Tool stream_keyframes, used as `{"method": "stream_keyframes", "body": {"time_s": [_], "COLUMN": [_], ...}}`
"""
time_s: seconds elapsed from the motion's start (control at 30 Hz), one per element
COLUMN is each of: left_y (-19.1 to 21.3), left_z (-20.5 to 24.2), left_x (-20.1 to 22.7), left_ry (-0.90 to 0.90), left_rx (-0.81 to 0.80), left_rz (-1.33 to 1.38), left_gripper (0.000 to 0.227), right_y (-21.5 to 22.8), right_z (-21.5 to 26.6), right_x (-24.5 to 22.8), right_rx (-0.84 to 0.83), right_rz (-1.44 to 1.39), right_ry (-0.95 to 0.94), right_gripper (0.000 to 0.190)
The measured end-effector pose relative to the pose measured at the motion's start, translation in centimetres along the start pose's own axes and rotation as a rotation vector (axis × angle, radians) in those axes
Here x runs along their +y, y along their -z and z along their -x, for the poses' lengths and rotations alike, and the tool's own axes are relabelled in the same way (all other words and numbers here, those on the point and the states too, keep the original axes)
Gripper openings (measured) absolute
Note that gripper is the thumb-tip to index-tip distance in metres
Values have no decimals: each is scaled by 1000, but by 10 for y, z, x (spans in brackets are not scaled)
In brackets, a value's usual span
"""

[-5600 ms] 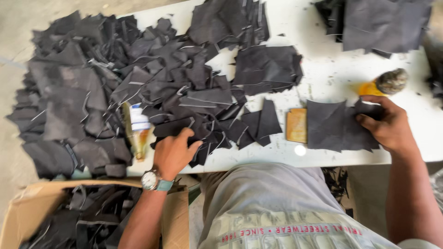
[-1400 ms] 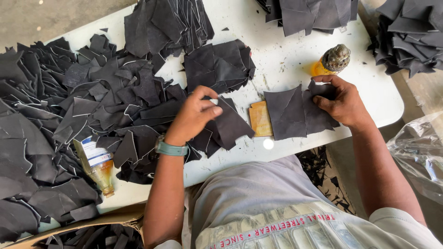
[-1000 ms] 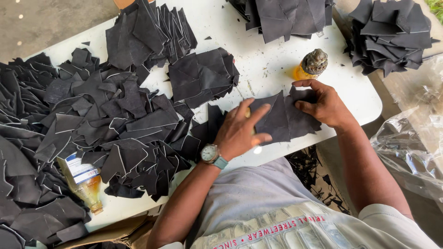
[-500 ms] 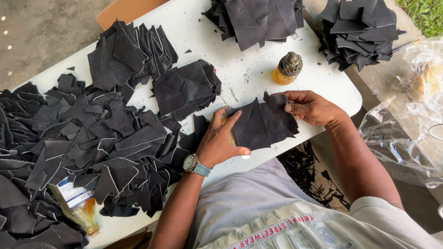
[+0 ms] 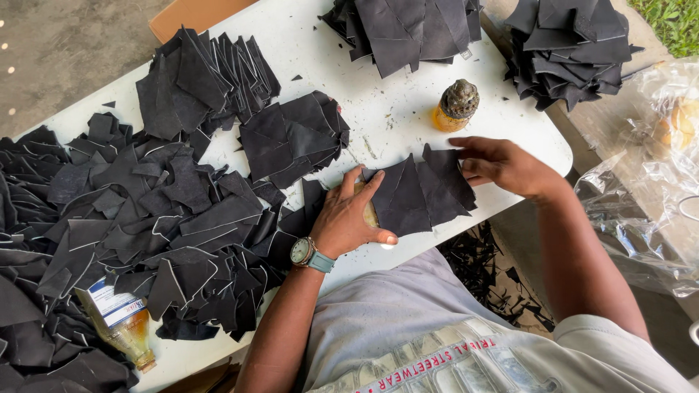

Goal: The person repeatedly picks up small black fabric pieces from a pile, places them on a wooden block, and rubs the edges with a small tool to smooth them. They then place the smoothed pieces into a separate pile on the table. The process is repeated continuously throughout the clip.

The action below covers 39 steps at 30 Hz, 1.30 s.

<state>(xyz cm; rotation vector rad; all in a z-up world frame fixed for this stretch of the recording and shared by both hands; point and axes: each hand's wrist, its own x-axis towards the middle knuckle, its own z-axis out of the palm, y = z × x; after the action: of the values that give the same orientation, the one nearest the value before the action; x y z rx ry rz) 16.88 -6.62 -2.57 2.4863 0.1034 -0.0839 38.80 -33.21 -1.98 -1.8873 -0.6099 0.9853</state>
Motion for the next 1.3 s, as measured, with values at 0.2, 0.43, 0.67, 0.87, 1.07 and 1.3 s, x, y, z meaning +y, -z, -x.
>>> {"method": "stream_keyframes", "body": {"time_s": [0.2,0.43,0.67,0.87,1.07,1.3], "left_y": [3,13,28,38,47,66], "left_z": [1,8,34,55,57,69], "left_x": [5,-11,-47,-15,-3,4], "left_ry": [12,-160,59,326,-1,-36], "left_rx": [-25,147,313,205,253,29], "left_rz": [-2,349,527,56,-92,-286], "left_gripper": [126,133,66,80,65,9], "right_y": [-32,-105,-119,-129,-129,-128], "right_z": [39,8,4,11,9,8], "right_x": [-63,-62,-57,-65,-71,-67], "right_rx": [373,146,105,147,122,124], "right_rz": [465,715,956,1043,1100,1076], "right_ry": [333,582,476,505,479,489], "right_gripper": [36,35,35,46,48,47]}}
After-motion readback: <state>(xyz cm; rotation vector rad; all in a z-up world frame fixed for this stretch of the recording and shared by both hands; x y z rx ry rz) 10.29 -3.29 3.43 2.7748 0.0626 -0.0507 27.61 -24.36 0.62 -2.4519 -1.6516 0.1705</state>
